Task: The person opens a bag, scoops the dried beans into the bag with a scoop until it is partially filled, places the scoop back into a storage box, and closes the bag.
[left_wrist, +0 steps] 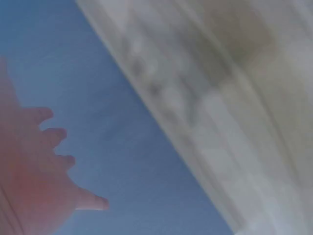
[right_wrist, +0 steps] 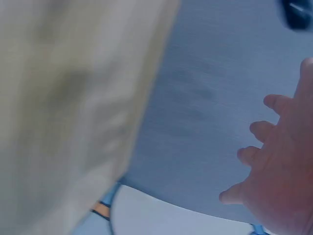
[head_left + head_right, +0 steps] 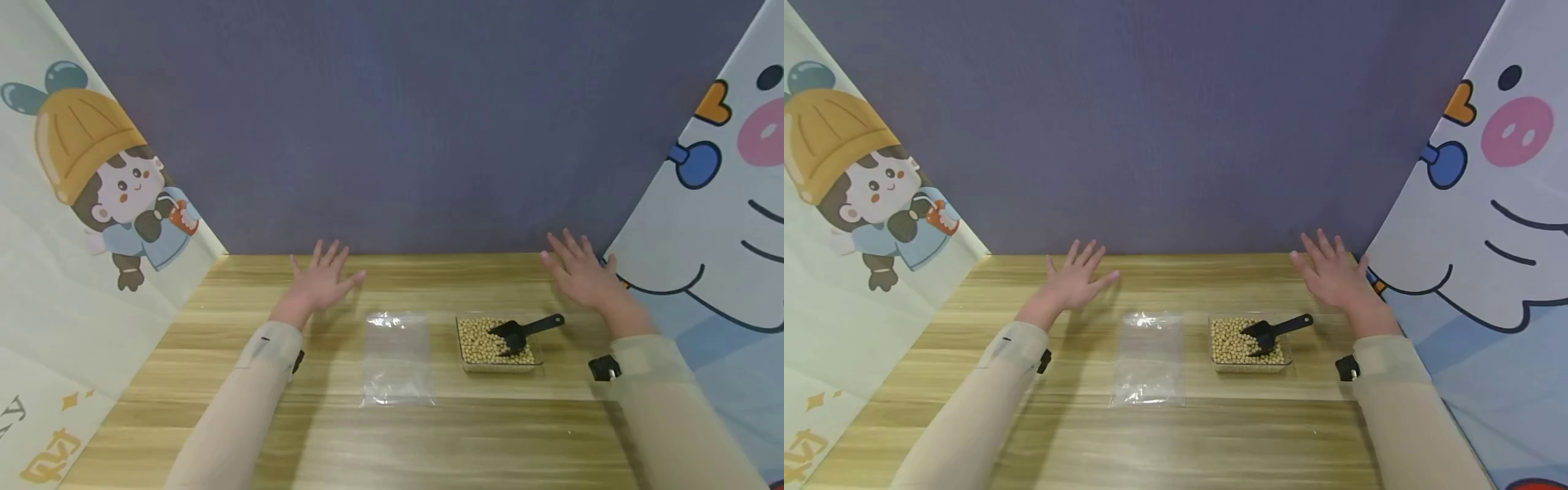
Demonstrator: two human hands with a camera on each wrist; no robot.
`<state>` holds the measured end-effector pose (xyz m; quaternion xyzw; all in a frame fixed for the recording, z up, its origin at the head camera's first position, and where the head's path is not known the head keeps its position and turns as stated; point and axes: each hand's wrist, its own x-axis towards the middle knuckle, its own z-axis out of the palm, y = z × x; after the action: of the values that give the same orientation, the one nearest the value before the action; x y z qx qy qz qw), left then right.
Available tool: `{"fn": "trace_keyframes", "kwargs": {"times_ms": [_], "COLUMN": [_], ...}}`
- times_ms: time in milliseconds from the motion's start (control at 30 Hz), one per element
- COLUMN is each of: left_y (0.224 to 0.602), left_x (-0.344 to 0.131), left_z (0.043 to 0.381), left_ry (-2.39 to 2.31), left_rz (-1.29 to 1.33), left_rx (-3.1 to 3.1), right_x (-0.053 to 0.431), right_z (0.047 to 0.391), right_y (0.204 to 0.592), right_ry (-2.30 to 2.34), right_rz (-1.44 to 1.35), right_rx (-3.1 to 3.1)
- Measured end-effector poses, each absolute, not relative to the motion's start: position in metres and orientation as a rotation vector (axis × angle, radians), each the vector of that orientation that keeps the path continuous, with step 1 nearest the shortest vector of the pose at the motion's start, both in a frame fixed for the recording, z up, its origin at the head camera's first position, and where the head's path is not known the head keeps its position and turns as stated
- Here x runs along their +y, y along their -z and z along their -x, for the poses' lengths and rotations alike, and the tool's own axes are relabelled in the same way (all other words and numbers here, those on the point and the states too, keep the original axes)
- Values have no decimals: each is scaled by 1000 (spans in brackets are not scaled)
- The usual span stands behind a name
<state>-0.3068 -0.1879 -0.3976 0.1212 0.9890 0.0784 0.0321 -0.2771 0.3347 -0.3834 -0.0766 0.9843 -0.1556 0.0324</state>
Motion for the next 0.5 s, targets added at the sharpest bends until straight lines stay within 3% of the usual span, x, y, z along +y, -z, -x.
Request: {"fn": "trace_keyframes", "kwargs": {"times_ms": [500], "left_y": [357], "left_x": [-161], "left_z": [281], "left_ry": [-212], "left_rz": [-439], "left_rx": [2997], "right_x": [288], "right_z": [250], "right_y": [325], "right_ry": [466], "right_rz": [354], "right_rx": [3056]}}
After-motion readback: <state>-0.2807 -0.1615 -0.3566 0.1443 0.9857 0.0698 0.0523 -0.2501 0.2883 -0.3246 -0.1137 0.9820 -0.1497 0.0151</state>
